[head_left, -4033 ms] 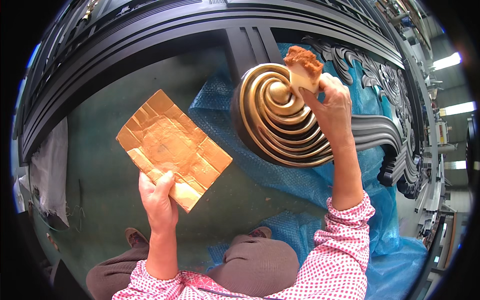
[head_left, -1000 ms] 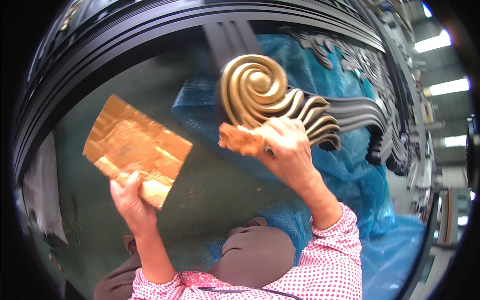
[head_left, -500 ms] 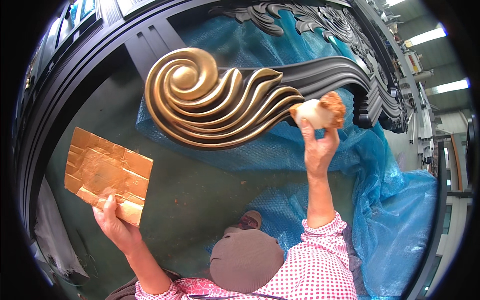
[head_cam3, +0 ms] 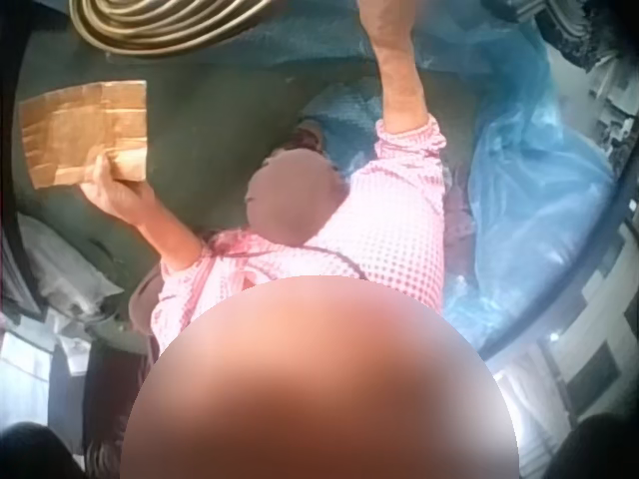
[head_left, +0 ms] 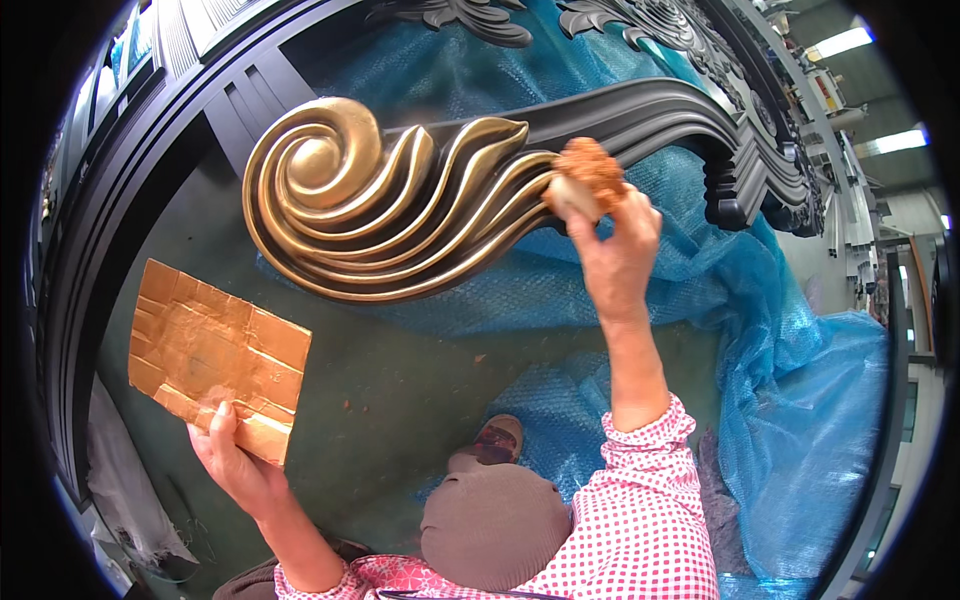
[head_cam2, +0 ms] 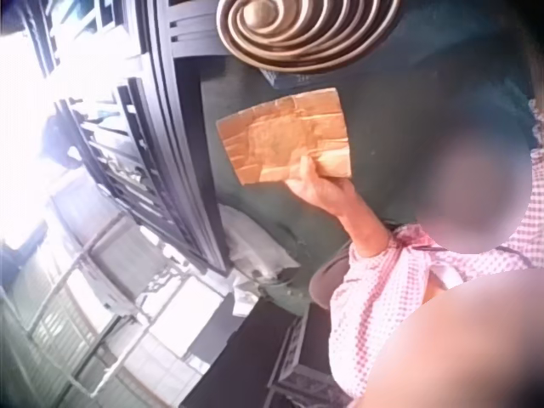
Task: The person sits on the floor and applies gold leaf to a black metal scrollwork ornament using a sponge. They hold a gold leaf sheet in one hand and dab the ornament with the sponge in the other, occasionally dipping the sponge into a container to reload material.
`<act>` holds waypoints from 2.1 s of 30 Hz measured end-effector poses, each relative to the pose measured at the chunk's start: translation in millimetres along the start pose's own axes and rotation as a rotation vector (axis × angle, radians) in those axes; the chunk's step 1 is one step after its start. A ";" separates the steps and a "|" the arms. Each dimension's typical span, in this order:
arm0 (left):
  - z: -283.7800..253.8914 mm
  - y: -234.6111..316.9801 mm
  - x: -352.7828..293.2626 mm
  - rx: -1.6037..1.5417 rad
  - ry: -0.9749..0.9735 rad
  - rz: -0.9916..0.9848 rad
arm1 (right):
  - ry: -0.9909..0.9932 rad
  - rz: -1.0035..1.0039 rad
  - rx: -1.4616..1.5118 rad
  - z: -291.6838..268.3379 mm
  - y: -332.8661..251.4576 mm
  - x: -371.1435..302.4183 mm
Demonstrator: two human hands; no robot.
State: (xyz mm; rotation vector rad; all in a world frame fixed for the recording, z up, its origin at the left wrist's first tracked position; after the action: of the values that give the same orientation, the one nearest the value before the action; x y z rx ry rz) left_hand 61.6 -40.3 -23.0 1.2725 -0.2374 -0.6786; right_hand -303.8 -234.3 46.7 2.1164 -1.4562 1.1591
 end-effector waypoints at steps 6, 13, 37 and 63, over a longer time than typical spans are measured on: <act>8.9 1.9 -5.4 0.033 -0.018 -0.001 | 0.150 0.236 0.228 -25.9 26.7 -11.8; -0.5 2.7 1.2 0.037 -0.003 0.005 | 0.033 0.374 0.300 -20.2 43.8 -34.8; 5.5 3.0 -2.0 0.041 -0.012 -0.003 | -0.009 0.084 0.366 6.7 -25.1 17.4; -1.5 2.9 -2.1 0.010 -0.010 -0.019 | -0.183 0.212 0.466 10.8 -42.2 4.2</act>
State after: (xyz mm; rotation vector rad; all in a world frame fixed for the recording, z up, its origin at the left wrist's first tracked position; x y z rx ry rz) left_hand 61.6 -37.5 -20.3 1.2823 -0.2369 -0.7011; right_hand -261.0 -226.0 50.7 2.4738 -1.6506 1.5431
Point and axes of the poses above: each hand's wrist, its own x-axis towards the middle knuckle, its own z-axis out of the palm, y = z × x, the point moved 8 cm from there along x, towards the middle knuckle, and after that the axes turned 7 degrees about y, right-handed, at the moved point
